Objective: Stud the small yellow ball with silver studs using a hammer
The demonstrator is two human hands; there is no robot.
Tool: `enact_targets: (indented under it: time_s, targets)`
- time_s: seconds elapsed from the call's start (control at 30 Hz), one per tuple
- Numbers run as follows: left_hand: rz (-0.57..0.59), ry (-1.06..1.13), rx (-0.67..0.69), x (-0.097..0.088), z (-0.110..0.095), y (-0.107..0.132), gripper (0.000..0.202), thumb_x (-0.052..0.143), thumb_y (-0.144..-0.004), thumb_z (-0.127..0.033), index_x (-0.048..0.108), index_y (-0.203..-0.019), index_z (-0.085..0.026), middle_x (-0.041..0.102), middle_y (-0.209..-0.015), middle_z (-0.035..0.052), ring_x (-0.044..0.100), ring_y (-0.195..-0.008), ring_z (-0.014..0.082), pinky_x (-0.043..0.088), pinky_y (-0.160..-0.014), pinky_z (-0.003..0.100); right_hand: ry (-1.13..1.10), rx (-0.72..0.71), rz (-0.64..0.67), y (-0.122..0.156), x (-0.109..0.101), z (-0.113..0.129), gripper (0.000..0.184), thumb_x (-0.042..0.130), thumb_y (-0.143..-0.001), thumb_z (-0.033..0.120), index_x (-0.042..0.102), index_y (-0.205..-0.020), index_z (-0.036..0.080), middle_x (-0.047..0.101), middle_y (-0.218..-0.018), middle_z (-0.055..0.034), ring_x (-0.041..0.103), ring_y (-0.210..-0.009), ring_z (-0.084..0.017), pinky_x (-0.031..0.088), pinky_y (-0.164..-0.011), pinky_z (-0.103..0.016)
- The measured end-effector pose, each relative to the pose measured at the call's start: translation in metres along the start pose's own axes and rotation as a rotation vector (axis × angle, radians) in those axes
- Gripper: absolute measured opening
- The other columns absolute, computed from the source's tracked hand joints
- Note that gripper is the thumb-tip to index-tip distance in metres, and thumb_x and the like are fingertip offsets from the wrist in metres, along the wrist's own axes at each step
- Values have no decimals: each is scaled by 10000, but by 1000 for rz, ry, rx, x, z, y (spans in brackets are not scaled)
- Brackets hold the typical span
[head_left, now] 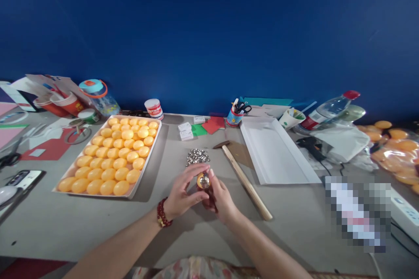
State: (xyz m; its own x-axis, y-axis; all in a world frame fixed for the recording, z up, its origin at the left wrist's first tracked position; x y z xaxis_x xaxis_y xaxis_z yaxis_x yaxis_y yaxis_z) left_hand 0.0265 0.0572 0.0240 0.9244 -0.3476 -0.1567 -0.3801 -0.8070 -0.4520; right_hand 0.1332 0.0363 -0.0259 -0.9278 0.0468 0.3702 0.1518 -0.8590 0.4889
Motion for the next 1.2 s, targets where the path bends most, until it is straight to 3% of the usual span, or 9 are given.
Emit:
enact_targets:
  time_s: [0.07, 0.17, 0.3, 0.4, 0.57, 0.73, 0.93, 1.2]
  targets:
    - [7, -87, 17, -1, -2, 1, 432, 666, -872, -333, 581, -1282, -225, 622, -1281, 134, 562, -1213, 267, 460, -1046, 449, 93, 11, -32, -1, -4, 0, 704, 461, -727, 856, 516, -552, 176, 399, -344, 59, 261, -280, -43, 121, -295, -191]
    - [-56, -108, -28, -7, 2, 2, 338, 631, -895, -302, 610, -1217, -199, 652, -1204, 128, 583, -1164, 262, 471, -1018, 432, 107, 12, 58, -3, -2, 3, 723, 396, -771, 846, 550, -592, 163, 501, -390, 23, 278, -282, -39, 138, -291, -179]
    - [-111, -40, -97, -14, 11, 2, 320, 641, -888, -317, 609, -1184, -198, 659, -1146, 107, 616, -1085, 250, 500, -962, 392, 21, -83, 175, -3, 3, 12, 527, 635, -757, 692, 593, -764, 167, 618, -535, 13, 388, -339, -57, 295, -313, -170]
    - [-82, -10, -116, -12, 13, 2, 361, 675, -865, -283, 577, -1203, -204, 647, -1154, 102, 623, -1065, 236, 507, -959, 378, 38, -107, 147, -4, 0, 11, 479, 688, -749, 640, 594, -785, 172, 584, -512, 36, 421, -353, -66, 327, -321, -169]
    - [-82, 47, -88, -9, 12, 1, 357, 705, -836, -254, 573, -1164, -198, 588, -1189, 113, 582, -1125, 243, 516, -952, 365, 106, -152, 57, -6, -7, 10, 544, 580, -798, 707, 585, -733, 167, 523, -455, 48, 391, -336, -59, 321, -323, -170]
    - [-142, 154, -178, -12, 22, 3, 386, 724, -824, -238, 547, -1166, -215, 602, -1060, 57, 626, -949, 174, 541, -864, 299, 98, -201, 104, -6, -4, 14, 494, 624, -796, 664, 567, -730, 177, 528, -486, 58, 410, -362, -55, 341, -343, -161]
    - [-96, 192, -223, -10, 20, 2, 401, 676, -862, -249, 563, -1246, -225, 610, -1173, 81, 624, -1003, 183, 527, -928, 322, 118, -236, 66, -8, -9, 19, 448, 626, -831, 609, 518, -708, 192, 505, -465, 75, 377, -349, -44, 311, -342, -150]
    - [-109, 217, -221, -10, 25, 3, 370, 690, -855, -246, 592, -1212, -236, 653, -1141, 74, 646, -1001, 194, 535, -913, 328, 196, -286, 91, -6, -9, 26, 452, 604, -835, 622, 524, -725, 191, 513, -492, 64, 409, -378, -56, 335, -364, -160]
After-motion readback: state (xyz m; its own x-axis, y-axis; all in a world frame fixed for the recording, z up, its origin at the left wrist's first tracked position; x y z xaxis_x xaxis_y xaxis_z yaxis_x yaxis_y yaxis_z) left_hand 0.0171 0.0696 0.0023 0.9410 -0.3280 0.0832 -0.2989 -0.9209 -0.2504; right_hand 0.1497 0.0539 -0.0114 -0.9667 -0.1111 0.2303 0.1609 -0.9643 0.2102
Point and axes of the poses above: each hand's wrist, its own y-axis away from the middle knuckle, its own x-axis out of the palm, z = x × y, the point moved 7 cm from there along -y, towards the middle knuckle
